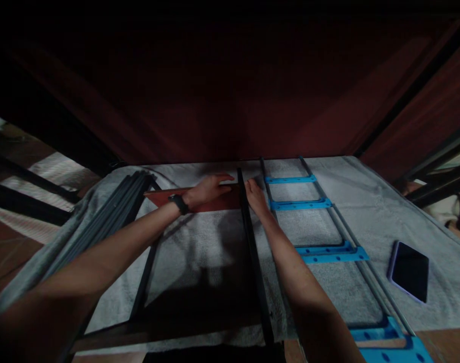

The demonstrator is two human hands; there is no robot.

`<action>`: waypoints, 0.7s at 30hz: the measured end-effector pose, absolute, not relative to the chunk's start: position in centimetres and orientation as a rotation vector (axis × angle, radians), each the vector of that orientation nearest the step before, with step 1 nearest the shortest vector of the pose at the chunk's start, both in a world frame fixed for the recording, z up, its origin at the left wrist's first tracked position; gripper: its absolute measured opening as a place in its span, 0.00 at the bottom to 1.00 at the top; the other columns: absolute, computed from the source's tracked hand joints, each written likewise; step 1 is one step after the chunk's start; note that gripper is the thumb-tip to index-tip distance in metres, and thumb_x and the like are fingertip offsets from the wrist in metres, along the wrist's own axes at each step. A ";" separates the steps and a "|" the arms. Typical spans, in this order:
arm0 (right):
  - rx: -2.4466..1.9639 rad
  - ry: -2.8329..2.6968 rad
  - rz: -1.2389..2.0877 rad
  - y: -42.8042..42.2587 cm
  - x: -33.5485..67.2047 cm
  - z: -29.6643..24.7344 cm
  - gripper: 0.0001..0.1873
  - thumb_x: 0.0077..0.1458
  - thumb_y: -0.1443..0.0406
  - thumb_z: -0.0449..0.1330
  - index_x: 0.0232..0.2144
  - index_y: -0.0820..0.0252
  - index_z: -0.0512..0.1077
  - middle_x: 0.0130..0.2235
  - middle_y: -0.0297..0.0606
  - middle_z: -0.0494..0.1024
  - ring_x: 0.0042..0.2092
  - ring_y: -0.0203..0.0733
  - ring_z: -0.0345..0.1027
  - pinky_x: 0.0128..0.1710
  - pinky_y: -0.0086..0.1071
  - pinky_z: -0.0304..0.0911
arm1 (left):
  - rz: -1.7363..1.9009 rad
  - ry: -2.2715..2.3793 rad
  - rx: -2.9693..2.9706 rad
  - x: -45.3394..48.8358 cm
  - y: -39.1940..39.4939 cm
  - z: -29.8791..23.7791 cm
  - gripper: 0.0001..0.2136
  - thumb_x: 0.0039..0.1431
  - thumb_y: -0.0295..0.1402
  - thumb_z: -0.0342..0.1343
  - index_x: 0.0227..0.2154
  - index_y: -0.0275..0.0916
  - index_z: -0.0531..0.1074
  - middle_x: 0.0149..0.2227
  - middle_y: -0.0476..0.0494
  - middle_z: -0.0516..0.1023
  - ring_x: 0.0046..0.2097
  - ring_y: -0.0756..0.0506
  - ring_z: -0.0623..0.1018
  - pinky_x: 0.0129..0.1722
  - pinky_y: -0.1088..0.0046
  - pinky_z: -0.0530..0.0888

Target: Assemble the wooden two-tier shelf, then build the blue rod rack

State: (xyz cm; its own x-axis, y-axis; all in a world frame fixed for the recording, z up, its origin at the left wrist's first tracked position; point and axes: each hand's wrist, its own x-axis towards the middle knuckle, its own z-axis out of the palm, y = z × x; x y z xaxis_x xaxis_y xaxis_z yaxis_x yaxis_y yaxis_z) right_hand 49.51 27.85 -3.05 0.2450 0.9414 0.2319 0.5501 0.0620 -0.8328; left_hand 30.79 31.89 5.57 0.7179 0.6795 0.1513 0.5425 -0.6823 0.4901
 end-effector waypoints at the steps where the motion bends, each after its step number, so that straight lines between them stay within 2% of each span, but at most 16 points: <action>1: -1.611 -1.417 0.532 27.9 49.5 -3.2 0.17 0.65 0.51 0.43 0.32 0.52 0.62 0.36 0.40 0.73 0.42 0.49 0.68 0.47 0.41 0.61 | 0.508 0.985 2.495 29.8 31.5 6.3 0.17 0.62 0.29 0.54 0.53 0.36 0.75 0.56 0.39 0.76 0.56 0.41 0.75 0.59 0.67 0.68; 5: -1.594 -1.414 0.528 27.9 49.6 -3.6 0.17 0.64 0.50 0.43 0.31 0.52 0.60 0.34 0.39 0.71 0.40 0.49 0.67 0.46 0.42 0.61 | 0.780 1.325 2.306 22.4 30.9 8.5 0.13 0.62 0.32 0.55 0.47 0.40 0.79 0.51 0.43 0.80 0.54 0.41 0.77 0.57 0.68 0.70; 8: -1.553 -1.411 0.518 27.9 49.7 -3.8 0.19 0.62 0.47 0.43 0.30 0.51 0.59 0.31 0.37 0.69 0.38 0.47 0.65 0.43 0.40 0.60 | 1.181 1.674 1.865 14.1 31.7 8.3 0.09 0.59 0.33 0.59 0.40 0.38 0.80 0.41 0.44 0.82 0.46 0.41 0.79 0.45 0.72 0.73; 11: -1.541 -1.403 0.510 27.8 49.8 -4.0 0.19 0.62 0.46 0.44 0.30 0.51 0.60 0.29 0.35 0.68 0.36 0.47 0.64 0.41 0.39 0.59 | 1.291 1.864 1.405 7.2 32.1 6.6 0.06 0.58 0.32 0.60 0.34 0.34 0.78 0.32 0.43 0.80 0.35 0.44 0.76 0.34 0.72 0.72; 13: -1.546 -1.409 0.512 27.8 49.8 -4.0 0.19 0.62 0.46 0.44 0.30 0.51 0.60 0.29 0.35 0.67 0.36 0.47 0.64 0.40 0.39 0.58 | 1.208 1.834 1.185 4.9 31.8 5.0 0.06 0.60 0.32 0.59 0.32 0.33 0.76 0.27 0.45 0.77 0.30 0.47 0.74 0.32 0.73 0.70; 16: -1.568 -1.426 0.511 27.7 50.0 -3.9 0.19 0.62 0.47 0.44 0.29 0.51 0.61 0.29 0.35 0.68 0.36 0.47 0.64 0.40 0.39 0.58 | 1.172 1.621 1.000 4.9 31.1 3.0 0.06 0.62 0.32 0.58 0.33 0.34 0.75 0.26 0.47 0.75 0.28 0.51 0.73 0.31 0.75 0.70; 21: -1.608 -1.436 0.548 27.3 50.0 -3.7 0.21 0.62 0.45 0.44 0.30 0.51 0.63 0.27 0.34 0.68 0.34 0.46 0.64 0.37 0.38 0.59 | 1.260 1.520 0.928 6.8 31.2 1.2 0.12 0.53 0.38 0.66 0.29 0.35 0.72 0.25 0.48 0.74 0.25 0.51 0.71 0.27 0.76 0.69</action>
State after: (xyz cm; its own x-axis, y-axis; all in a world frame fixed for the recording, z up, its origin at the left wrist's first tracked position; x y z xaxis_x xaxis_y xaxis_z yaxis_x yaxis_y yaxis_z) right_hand 50.04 27.35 -3.65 0.2322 0.9460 0.2263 0.5549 0.0622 -0.8296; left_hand 6.77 31.17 1.19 -0.2890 0.9394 -0.1844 -0.0067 0.1906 0.9816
